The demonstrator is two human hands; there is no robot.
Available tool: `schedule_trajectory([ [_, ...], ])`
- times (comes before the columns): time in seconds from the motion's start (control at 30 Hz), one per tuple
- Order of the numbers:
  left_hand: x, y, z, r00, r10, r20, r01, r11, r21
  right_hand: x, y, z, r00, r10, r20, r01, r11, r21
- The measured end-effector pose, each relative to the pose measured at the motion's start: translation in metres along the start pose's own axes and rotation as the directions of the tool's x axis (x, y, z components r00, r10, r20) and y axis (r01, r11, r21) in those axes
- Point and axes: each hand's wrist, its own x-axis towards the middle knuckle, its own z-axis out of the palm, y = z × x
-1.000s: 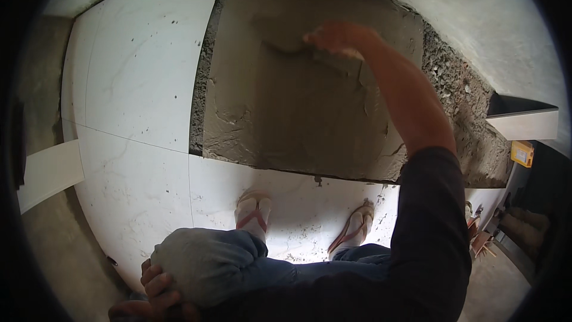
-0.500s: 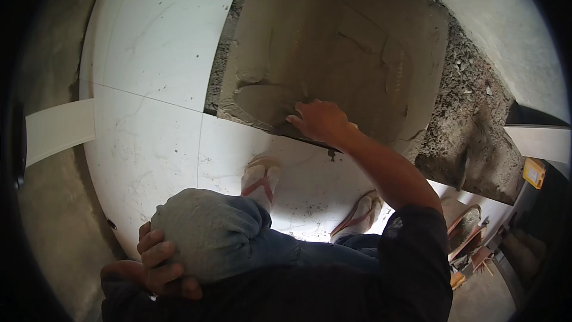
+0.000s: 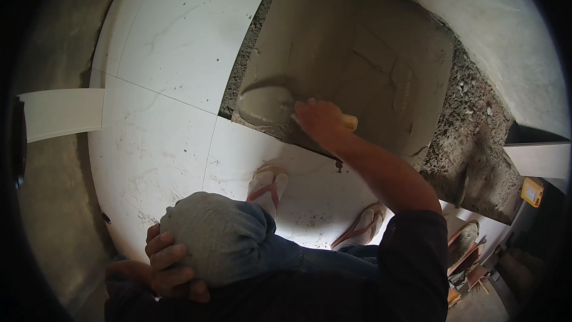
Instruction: The person applies mortar to a floor surface using a trowel and then positions a large tile onto the mortar bed.
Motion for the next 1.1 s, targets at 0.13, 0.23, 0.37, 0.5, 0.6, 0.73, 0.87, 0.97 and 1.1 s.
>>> schedule_trajectory([
  [0.13, -0.002, -0.006, 0.001, 0.999, 0.015, -0.045, -0.016, 1.0, -0.015, 0.006, 0.035, -0.038, 0.983, 0.132, -0.127, -0.144, 0.986, -0.085],
  [0.23, -0.003, -0.011, 0.014, 0.98, 0.02, -0.196, -0.028, 0.999, -0.036, -0.003, 0.039, -0.052, 0.938, 0.29, -0.19, -0.301, 0.953, -0.031],
  [0.37, 0.008, -0.015, 0.014, 0.986, 0.045, -0.159, -0.055, 0.996, -0.065, -0.036, -0.021, -0.03, 0.991, 0.131, 0.031, -0.134, 0.984, 0.118],
  [0.5, 0.014, -0.035, -0.01, 0.981, 0.154, 0.116, -0.132, 0.974, -0.183, -0.053, -0.01, -0.004, 0.988, 0.15, 0.037, -0.155, 0.973, 0.172],
  [0.6, 0.014, -0.036, -0.013, 0.985, 0.082, 0.149, -0.061, 0.988, -0.141, -0.063, 0.034, -0.011, 0.963, 0.256, 0.086, -0.263, 0.962, 0.074],
  [0.73, 0.027, -0.043, -0.008, 0.979, 0.082, 0.184, -0.053, 0.986, -0.156, -0.05, 0.138, -0.049, 0.822, 0.569, -0.032, -0.568, 0.822, 0.024],
  [0.87, 0.041, -0.049, -0.001, 0.967, 0.057, 0.246, -0.019, 0.988, -0.154, -0.031, 0.159, -0.065, 0.849, 0.51, -0.139, -0.496, 0.86, 0.122],
  [0.97, 0.05, -0.057, 0.003, 0.955, 0.055, 0.292, -0.008, 0.987, -0.159, -0.017, 0.141, -0.066, 0.946, 0.302, 0.116, -0.301, 0.953, -0.021],
  [1.1, 0.06, -0.07, 0.016, 0.963, 0.044, 0.265, 0.019, 0.973, -0.231, 0.003, 0.125, -0.066, 0.947, 0.226, 0.229, -0.235, 0.972, 0.013],
])
